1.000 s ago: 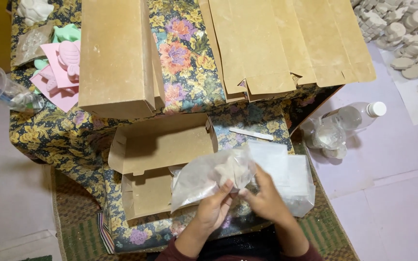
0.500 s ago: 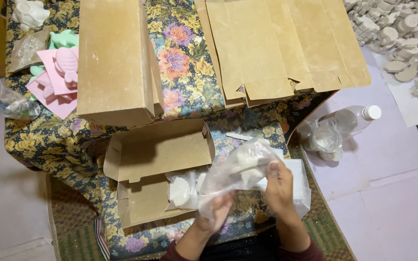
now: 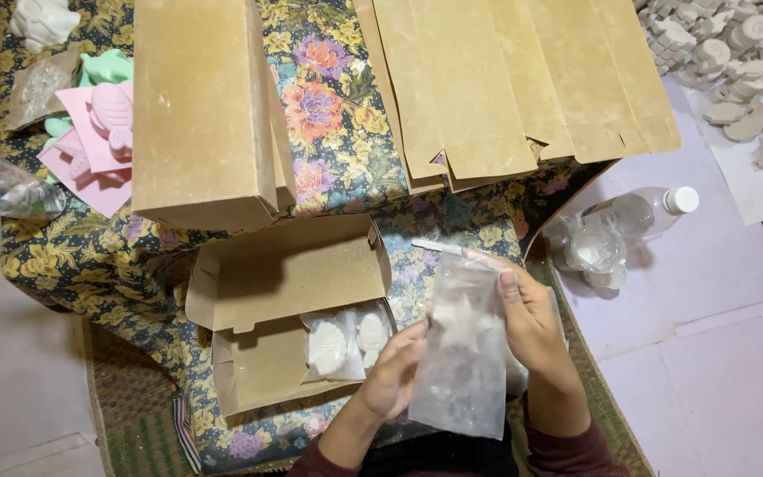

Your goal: The person is performing the final shaping of small plaster decorative objects using a scraping tool and then packaging them into plastic bags and boxes.

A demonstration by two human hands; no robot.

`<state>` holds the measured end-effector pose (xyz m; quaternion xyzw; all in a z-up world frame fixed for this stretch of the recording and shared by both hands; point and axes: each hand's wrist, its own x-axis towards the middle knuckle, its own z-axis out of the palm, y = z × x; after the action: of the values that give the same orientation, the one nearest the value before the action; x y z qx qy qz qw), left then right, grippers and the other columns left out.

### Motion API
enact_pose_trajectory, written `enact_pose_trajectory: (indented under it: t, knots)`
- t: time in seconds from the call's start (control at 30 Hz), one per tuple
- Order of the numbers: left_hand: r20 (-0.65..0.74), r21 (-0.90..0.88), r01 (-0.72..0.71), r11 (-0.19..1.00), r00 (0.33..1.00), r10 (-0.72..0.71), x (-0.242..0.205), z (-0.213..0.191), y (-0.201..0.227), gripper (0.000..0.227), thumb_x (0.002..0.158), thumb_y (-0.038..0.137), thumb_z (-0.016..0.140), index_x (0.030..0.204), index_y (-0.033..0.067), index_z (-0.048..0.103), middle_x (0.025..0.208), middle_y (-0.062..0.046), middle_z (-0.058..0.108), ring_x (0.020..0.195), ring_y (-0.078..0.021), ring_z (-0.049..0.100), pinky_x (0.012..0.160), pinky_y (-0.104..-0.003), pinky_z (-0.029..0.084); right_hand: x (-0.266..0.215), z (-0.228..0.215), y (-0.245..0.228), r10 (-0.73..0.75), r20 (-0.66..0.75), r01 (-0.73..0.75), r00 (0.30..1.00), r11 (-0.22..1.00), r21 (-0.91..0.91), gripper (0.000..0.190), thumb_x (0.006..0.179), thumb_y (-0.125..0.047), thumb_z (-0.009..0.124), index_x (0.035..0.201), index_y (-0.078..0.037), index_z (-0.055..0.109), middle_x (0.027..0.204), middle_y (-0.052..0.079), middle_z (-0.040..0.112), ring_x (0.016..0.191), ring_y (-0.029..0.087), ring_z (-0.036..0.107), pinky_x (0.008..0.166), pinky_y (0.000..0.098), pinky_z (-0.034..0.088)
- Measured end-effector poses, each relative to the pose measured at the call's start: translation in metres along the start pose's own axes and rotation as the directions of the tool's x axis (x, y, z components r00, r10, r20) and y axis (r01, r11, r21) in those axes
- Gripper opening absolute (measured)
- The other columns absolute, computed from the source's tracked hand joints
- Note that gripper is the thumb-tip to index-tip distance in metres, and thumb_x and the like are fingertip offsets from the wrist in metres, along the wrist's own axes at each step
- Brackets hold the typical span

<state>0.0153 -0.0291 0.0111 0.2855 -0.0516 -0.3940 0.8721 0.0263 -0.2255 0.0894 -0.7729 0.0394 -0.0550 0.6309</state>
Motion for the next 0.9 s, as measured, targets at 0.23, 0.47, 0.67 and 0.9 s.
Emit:
enact_pose_trajectory:
  t: [0.23, 0.47, 0.67, 0.9]
  knots:
    - [-0.237, 0.552, 0.072, 0.831, 0.969, 0.073, 0.01, 0.023, 0.016, 0.042, 0.092, 0.043, 0.066, 0.114, 0.008, 0.066, 0.097, -0.002, 0.069, 0.087, -0.012, 0.066, 0.08, -0.025, 0.055, 0.001, 0.007, 0.023, -0.016, 0.027, 0.011, 1.0, 0.987, 0.162, 0.045, 0.108, -0.032, 0.04, 0.136, -0.004, 0.062, 0.136, 0.015, 0.068, 0.111, 0.024, 0.072, 0.085, 0.0322, 0.065]
    - [-0.419, 0.465, -0.005, 0.885, 0.88, 0.225, 0.017, 0.025, 0.016, 0.052, 0.091, 0.044, 0.063, 0.126, 0.0049, 0.06, 0.095, -0.006, 0.065, 0.075, -0.0135, 0.055, 0.063, -0.028, 0.046, -0.006, 0.011, 0.027, 0.066, 0.189, -0.089, 0.98, 0.989, 0.119, 0.086, 0.094, -0.058, 0.052, 0.16, -0.011, 0.025, 0.17, 0.013, 0.024, 0.153, 0.031, 0.034, 0.12, 0.0493, 0.036]
    - [-0.274, 0.723, -0.109, 0.682, 0.861, 0.428, 0.025, 0.034, 0.039, 0.038, 0.098, 0.038, 0.058, 0.11, 0.0048, 0.072, 0.1, -0.008, 0.073, 0.094, -0.0199, 0.068, 0.083, -0.031, 0.056, -0.025, 0.03, 0.074, 0.216, 0.229, -0.282, 0.949, 0.907, 0.313, 0.054, 0.085, -0.022, 0.078, 0.132, -0.005, 0.058, 0.117, 0.011, 0.072, 0.105, 0.024, 0.071, 0.091, 0.037, 0.064]
    - [0.027, 0.985, -0.103, 0.135, 0.879, 0.475, 0.028, 0.034, 0.069, 0.033, 0.099, 0.034, 0.061, 0.085, 0.0091, 0.078, 0.069, -0.001, 0.064, 0.064, -0.0124, 0.053, 0.05, -0.026, 0.039, -0.03, 0.035, 0.096, 0.206, 0.121, -0.239, 0.971, 0.854, 0.462, 0.041, 0.082, -0.015, 0.083, 0.119, -0.002, 0.071, 0.111, 0.012, 0.078, 0.101, 0.023, 0.074, 0.087, 0.0354, 0.062]
